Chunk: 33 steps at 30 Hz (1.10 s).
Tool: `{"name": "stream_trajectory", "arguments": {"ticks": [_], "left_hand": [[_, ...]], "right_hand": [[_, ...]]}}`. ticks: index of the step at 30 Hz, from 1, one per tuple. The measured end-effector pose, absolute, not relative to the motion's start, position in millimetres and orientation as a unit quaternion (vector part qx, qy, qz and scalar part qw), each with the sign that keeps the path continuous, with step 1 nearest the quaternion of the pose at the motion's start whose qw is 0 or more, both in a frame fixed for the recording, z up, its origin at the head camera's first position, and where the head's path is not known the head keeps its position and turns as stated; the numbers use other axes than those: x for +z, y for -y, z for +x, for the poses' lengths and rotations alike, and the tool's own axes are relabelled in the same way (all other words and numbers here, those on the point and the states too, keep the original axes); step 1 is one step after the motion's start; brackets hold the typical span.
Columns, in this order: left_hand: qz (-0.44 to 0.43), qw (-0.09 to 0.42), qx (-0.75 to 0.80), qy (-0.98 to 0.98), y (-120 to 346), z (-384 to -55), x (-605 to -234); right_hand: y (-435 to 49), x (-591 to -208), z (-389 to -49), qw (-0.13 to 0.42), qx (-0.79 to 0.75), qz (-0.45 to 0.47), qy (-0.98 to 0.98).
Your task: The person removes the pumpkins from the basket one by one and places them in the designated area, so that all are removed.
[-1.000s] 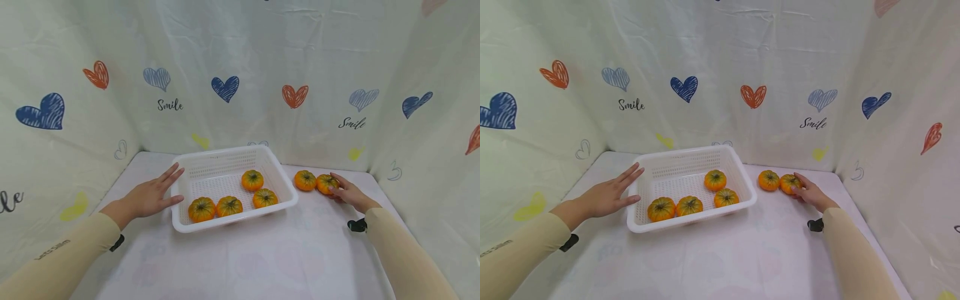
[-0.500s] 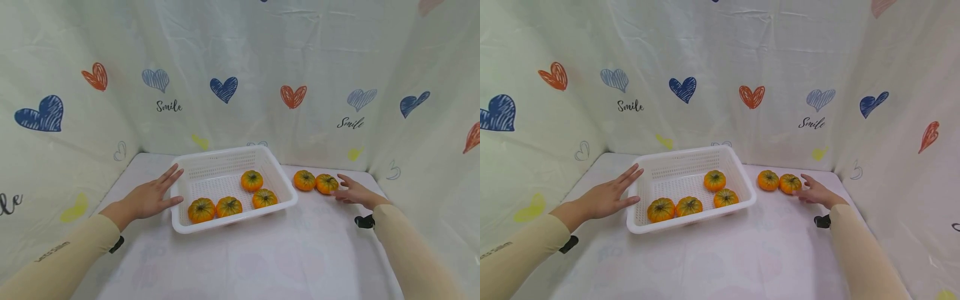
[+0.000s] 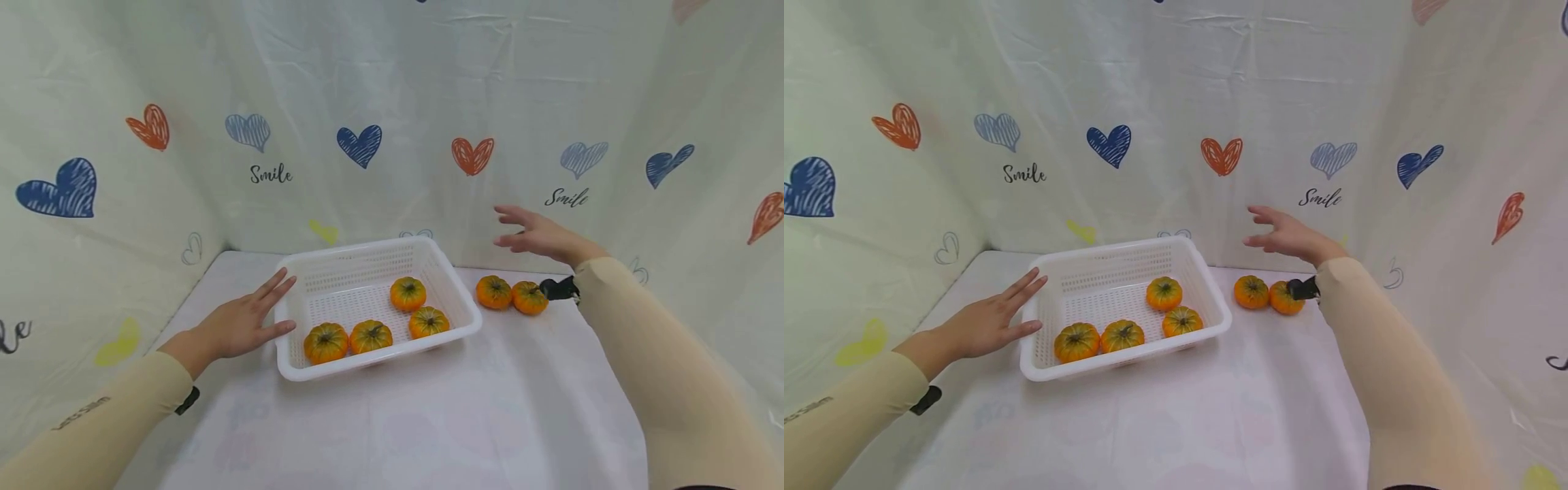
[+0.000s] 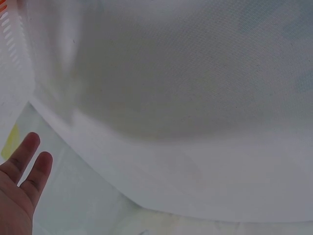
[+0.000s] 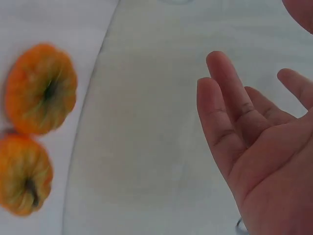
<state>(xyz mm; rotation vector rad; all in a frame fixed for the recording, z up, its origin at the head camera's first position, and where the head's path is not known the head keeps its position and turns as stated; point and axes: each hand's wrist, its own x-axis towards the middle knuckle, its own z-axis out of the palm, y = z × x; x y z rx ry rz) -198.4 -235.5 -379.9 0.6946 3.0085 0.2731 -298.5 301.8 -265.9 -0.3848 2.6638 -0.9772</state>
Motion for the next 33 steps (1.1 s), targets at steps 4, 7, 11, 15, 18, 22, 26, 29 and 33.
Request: {"name": "stream_trajectory", "arguments": {"ticks": [4, 7, 11, 15, 18, 22, 26, 29, 33], "left_hand": [[0.224, 0.017, 0.088, -0.97, 237, -200, -381], [0.223, 0.018, 0.086, -0.971, 239, -201, -382], [0.217, 0.024, 0.085, -0.972, 239, -201, -383], [0.214, 0.025, 0.085, -0.973, 239, -202, -383], [0.215, 0.022, 0.083, -0.973, 239, -202, -383], [0.217, 0.021, 0.079, -0.973, 238, -202, -383], [0.214, 0.022, 0.077, -0.974, 237, -200, -382], [0.211, 0.024, 0.078, -0.974, 236, -200, -380], [0.21, 0.026, 0.08, -0.974, 234, -199, -379]], "right_hand": [[-246, -260, -310, 0.164, -0.347, -0.181, -0.906], [-209, -267, -316, 0.192, -0.356, -0.202, -0.892], [-174, -286, -323, 0.231, -0.368, -0.209, -0.876], [-156, -308, -327, 0.277, -0.363, -0.204, -0.866], [-152, -320, -329, 0.305, -0.353, -0.195, -0.863], [-151, -331, -328, 0.329, -0.352, -0.176, -0.859], [-148, -339, -328, 0.349, -0.349, -0.155, -0.856], [-145, -344, -328, 0.362, -0.351, -0.143, -0.851], [-143, -351, -329, 0.368, -0.362, -0.145, -0.844]]}}
